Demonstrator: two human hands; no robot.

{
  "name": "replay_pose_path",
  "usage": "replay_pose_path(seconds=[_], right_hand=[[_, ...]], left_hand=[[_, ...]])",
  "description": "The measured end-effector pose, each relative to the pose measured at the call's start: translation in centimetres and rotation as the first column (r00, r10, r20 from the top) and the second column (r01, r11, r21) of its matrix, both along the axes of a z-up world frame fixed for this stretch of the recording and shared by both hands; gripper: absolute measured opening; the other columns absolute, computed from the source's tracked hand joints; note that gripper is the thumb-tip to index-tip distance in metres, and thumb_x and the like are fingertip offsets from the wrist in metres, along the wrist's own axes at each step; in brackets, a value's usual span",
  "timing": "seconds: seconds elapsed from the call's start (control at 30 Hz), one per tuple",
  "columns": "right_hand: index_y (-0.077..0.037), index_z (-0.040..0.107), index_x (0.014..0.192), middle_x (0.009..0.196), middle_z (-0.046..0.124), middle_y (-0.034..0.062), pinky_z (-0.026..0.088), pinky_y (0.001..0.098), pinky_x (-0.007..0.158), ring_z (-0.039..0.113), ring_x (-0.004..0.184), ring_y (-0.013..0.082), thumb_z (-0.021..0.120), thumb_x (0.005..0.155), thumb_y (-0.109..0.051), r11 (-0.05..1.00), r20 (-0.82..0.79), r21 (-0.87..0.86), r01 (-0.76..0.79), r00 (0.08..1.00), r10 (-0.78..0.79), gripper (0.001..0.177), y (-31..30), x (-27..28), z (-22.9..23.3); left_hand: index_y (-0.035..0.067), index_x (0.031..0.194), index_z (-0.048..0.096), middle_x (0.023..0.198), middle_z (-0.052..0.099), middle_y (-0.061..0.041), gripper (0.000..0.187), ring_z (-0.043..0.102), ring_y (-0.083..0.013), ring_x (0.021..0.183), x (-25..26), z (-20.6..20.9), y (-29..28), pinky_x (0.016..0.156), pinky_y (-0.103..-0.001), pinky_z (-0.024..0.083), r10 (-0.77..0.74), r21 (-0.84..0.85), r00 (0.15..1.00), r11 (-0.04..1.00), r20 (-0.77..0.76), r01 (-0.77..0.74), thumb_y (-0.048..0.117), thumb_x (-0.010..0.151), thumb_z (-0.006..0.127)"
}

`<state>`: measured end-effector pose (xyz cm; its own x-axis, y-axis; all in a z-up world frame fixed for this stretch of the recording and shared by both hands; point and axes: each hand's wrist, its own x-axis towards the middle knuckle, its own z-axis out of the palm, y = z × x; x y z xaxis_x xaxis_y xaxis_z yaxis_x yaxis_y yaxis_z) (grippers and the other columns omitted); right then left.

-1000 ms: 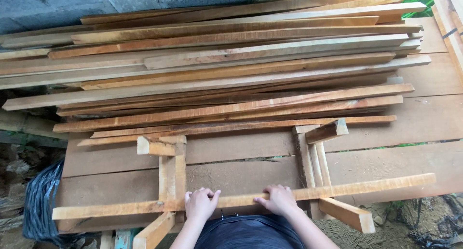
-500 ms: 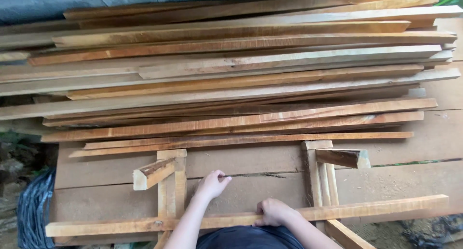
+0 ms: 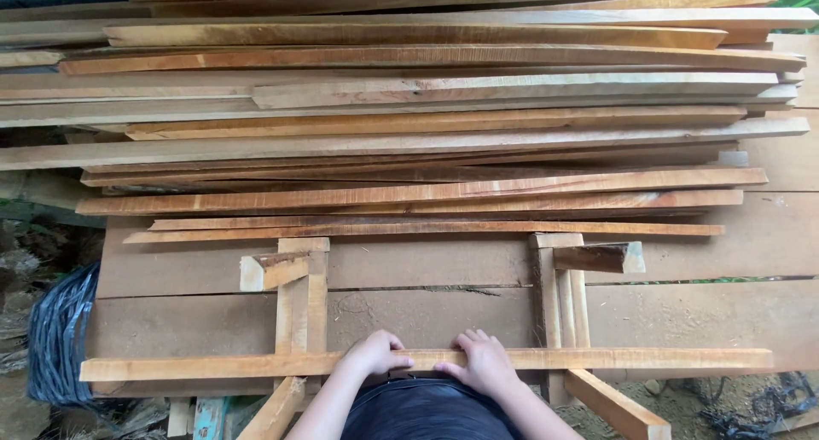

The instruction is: Bundling and tying long wooden planks together using plastic strapping by hand.

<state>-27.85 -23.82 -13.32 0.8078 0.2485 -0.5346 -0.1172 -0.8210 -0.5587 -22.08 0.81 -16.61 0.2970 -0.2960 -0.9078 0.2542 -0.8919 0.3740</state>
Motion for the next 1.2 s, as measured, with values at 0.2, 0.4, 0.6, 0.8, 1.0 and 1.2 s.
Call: replay_pose_path(seconds=[0.2,0.4,0.6,0.8,1.0,1.2], right_hand=[[-0.012,0.073,0.110,0.100,0.076,0.0119,0.056,0.0421,0.090,0.073,0.098,0.0296,0.064,0.077,-0.079,0.981,-0.278,-0.158,-0.108,0.959,0.061,0.075,0.0,0.5,-0.5],[-0.013,0.074,0.111,0.100,0.076,0.0120,0.057,0.0429,0.089,0.073,0.098,0.0297,0.064,0.076,-0.083,0.979,-0.346,-0.149,-0.140,0.935,0.081,0.079,-0.3,0.7,-2.0],[-0.013,0.073,0.111,0.107,0.074,0.0109,0.055,0.0416,0.095,0.070,0.105,0.0266,0.067,0.085,-0.064,0.995,-0.159,-0.080,0.067,0.984,-0.079,0.058,-1.0,5.9,-2.8],[-0.006,0.058,0.130,0.139,0.059,0.0134,0.037,0.0463,0.116,0.050,0.134,0.0292,0.066,0.093,-0.044,0.959,0.594,-0.199,0.204,0.803,-0.048,0.054,-4.4,17.9,-3.5],[-0.010,0.047,0.144,0.148,0.048,0.0103,0.025,0.0529,0.117,0.037,0.141,0.0321,0.067,0.089,-0.044,0.879,0.482,-0.438,0.186,0.874,0.056,0.068,-6.5,23.5,-3.0],[-0.017,0.054,0.135,0.138,0.056,0.0052,0.023,0.0519,0.123,0.046,0.137,0.0263,0.067,0.091,-0.043,0.850,0.319,-0.523,0.059,0.939,0.131,0.052,-7.7,25.1,-1.1]], left_hand=[[0.023,0.122,0.076,0.122,0.075,-0.005,0.053,0.071,-0.0214,0.114,-1.6,0.8,0.6,0.102,-0.036,0.053,0.075,0.017,0.997,0.997,0.026,-0.075,0.050,0.077,0.083],[0.020,0.121,0.076,0.120,0.076,-0.006,0.054,0.071,-0.0218,0.114,-1.9,-1.5,0.8,0.101,-0.036,0.053,0.060,-0.002,0.998,0.998,0.010,-0.060,0.053,0.078,0.081],[0.016,0.121,0.079,0.125,0.072,-0.011,0.055,0.067,-0.0252,0.117,4.0,-1.5,-1.8,0.107,-0.040,0.049,0.034,-0.019,0.997,0.999,0.062,-0.033,0.062,0.096,0.063],[0.009,0.141,0.053,0.146,0.055,-0.007,0.054,0.048,-0.0231,0.138,17.6,2.3,-3.3,0.117,-0.047,0.036,0.128,-0.068,0.753,0.992,0.645,-0.110,0.041,0.098,0.061],[0.012,0.150,0.038,0.153,0.042,-0.008,0.069,0.036,-0.0275,0.143,23.1,1.1,-0.6,0.119,-0.053,0.024,-0.157,0.225,0.684,0.974,0.712,-0.010,0.039,0.095,0.067],[0.020,0.138,0.056,0.141,0.058,-0.002,0.050,0.049,-0.0231,0.136,22.8,-0.9,1.0,0.125,-0.052,0.021,-0.276,0.325,0.619,0.945,0.736,0.035,0.033,0.092,0.073]])
